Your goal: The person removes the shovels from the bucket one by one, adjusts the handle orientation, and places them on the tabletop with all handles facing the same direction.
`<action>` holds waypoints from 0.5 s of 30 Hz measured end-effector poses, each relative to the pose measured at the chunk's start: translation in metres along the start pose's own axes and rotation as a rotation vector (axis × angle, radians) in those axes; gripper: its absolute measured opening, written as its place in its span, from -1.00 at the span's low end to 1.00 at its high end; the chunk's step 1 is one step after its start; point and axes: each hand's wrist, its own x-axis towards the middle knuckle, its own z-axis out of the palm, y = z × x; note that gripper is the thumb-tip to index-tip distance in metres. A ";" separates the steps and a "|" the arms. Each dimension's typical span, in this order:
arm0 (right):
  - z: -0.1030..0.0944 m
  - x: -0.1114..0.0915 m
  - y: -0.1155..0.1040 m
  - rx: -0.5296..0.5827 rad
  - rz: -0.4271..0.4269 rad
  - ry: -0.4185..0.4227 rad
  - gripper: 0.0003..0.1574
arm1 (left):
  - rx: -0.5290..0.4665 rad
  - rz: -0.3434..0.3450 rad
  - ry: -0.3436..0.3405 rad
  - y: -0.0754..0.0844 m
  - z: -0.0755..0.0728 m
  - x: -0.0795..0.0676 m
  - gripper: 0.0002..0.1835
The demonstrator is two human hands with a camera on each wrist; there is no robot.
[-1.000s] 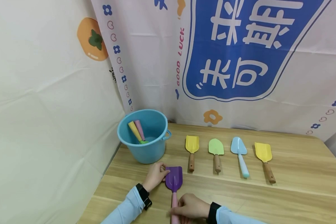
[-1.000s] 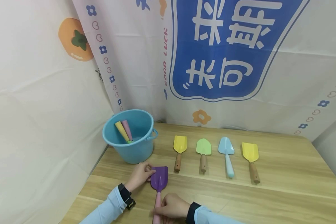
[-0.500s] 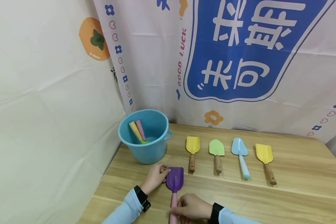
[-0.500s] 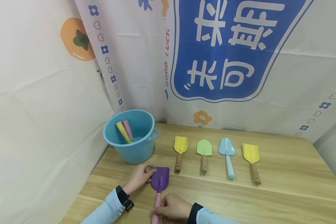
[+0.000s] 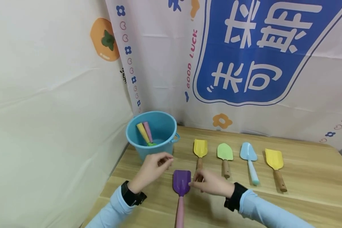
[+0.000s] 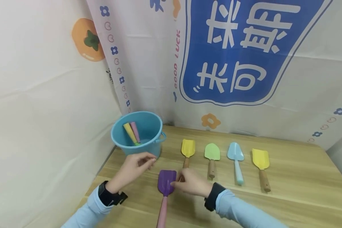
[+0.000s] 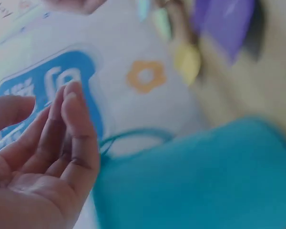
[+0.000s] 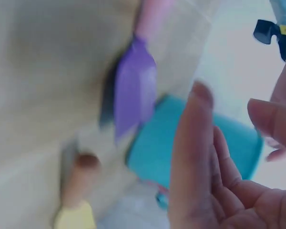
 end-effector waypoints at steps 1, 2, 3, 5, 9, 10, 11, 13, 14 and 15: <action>-0.006 0.002 -0.002 -0.048 -0.022 0.031 -0.71 | 0.018 0.032 0.043 0.003 -0.008 0.004 -0.87; -0.012 0.004 -0.005 -0.081 -0.042 0.055 -0.72 | 0.036 0.051 0.090 0.006 -0.017 0.007 -0.88; -0.018 0.007 -0.008 -0.115 -0.060 0.082 -0.75 | 0.062 0.067 0.138 0.007 -0.025 0.011 -0.87; -0.029 0.014 -0.014 -0.163 -0.087 0.119 -0.80 | 0.117 0.074 0.227 0.007 -0.041 0.017 -0.86; -0.051 0.036 -0.031 -0.203 -0.154 0.152 -0.85 | 0.250 0.055 0.399 -0.002 -0.069 0.023 -0.79; -0.056 0.043 -0.035 -0.220 -0.174 0.160 -0.84 | 0.286 0.044 0.441 -0.005 -0.074 0.023 -0.77; -0.061 0.050 -0.039 -0.238 -0.192 0.171 -0.83 | 0.316 0.026 0.479 -0.009 -0.078 0.023 -0.75; -0.068 0.066 -0.046 -0.266 -0.234 0.190 -0.80 | 0.363 -0.015 0.549 -0.017 -0.085 0.021 -0.72; -0.070 0.073 -0.050 -0.287 -0.254 0.201 -0.80 | 0.384 -0.046 0.573 -0.021 -0.087 0.020 -0.71; -0.072 0.080 -0.055 -0.304 -0.276 0.203 -0.79 | 0.403 -0.079 0.590 -0.025 -0.089 0.018 -0.71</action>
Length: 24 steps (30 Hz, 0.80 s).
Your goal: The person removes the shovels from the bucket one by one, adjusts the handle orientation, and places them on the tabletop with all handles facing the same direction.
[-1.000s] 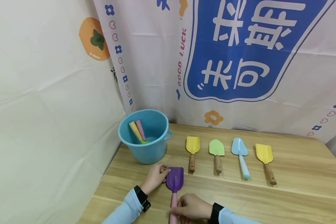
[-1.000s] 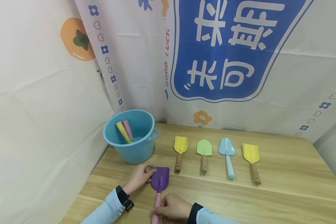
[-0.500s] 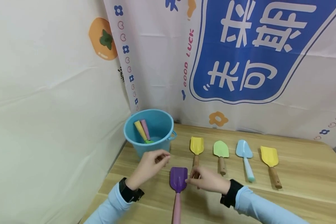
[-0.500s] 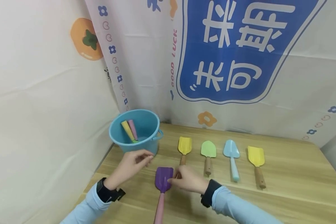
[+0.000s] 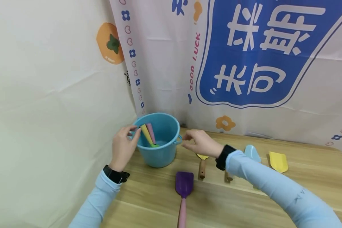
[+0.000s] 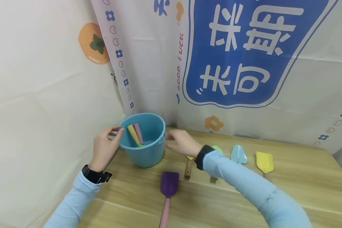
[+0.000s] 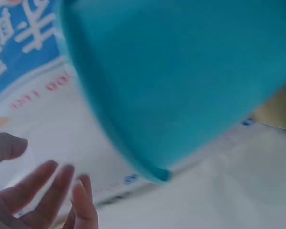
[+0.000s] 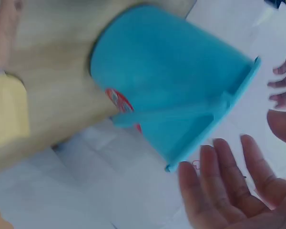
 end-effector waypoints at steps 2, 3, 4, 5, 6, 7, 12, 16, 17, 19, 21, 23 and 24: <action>-0.001 0.018 -0.004 -0.031 -0.049 0.004 -0.80 | 0.042 -0.053 0.005 -0.010 -0.001 -0.001 -0.69; -0.002 0.026 -0.007 -0.051 -0.080 0.001 -0.81 | 0.062 -0.081 0.003 -0.014 -0.001 -0.001 -0.68; -0.002 0.034 -0.010 -0.079 -0.110 -0.004 -0.81 | 0.080 -0.110 -0.002 -0.019 -0.001 -0.002 -0.66; -0.002 0.042 -0.013 -0.097 -0.136 -0.017 -0.80 | 0.096 -0.135 -0.006 -0.024 0.000 -0.002 -0.65; -0.002 0.050 -0.016 -0.114 -0.155 -0.033 -0.79 | 0.097 -0.157 -0.012 -0.029 0.000 -0.003 -0.64; -0.001 0.058 -0.019 -0.141 -0.169 -0.050 -0.78 | 0.093 -0.171 -0.016 -0.034 0.001 -0.003 -0.64; 0.012 0.099 -0.023 -0.303 -0.179 -0.157 -0.70 | 0.033 -0.196 -0.037 -0.050 0.010 -0.005 -0.69; 0.028 0.125 -0.026 -0.425 -0.151 -0.277 -0.58 | 0.025 -0.232 -0.073 -0.052 0.016 -0.009 -0.72; 0.033 0.131 -0.027 -0.448 -0.146 -0.312 -0.55 | 0.025 -0.248 -0.082 -0.052 0.017 -0.010 -0.72; 0.042 0.140 -0.031 -0.499 -0.154 -0.378 -0.51 | 0.025 -0.280 -0.096 -0.051 0.019 -0.009 -0.71; 0.051 0.149 -0.036 -0.558 -0.166 -0.429 -0.45 | 0.023 -0.307 -0.103 -0.049 0.020 -0.007 -0.71; 0.058 0.158 -0.039 -0.611 -0.193 -0.455 -0.36 | 0.023 -0.324 -0.109 -0.048 0.020 -0.005 -0.72; 0.062 0.162 -0.039 -0.633 -0.202 -0.463 -0.29 | 0.026 -0.331 -0.112 -0.048 0.021 -0.004 -0.73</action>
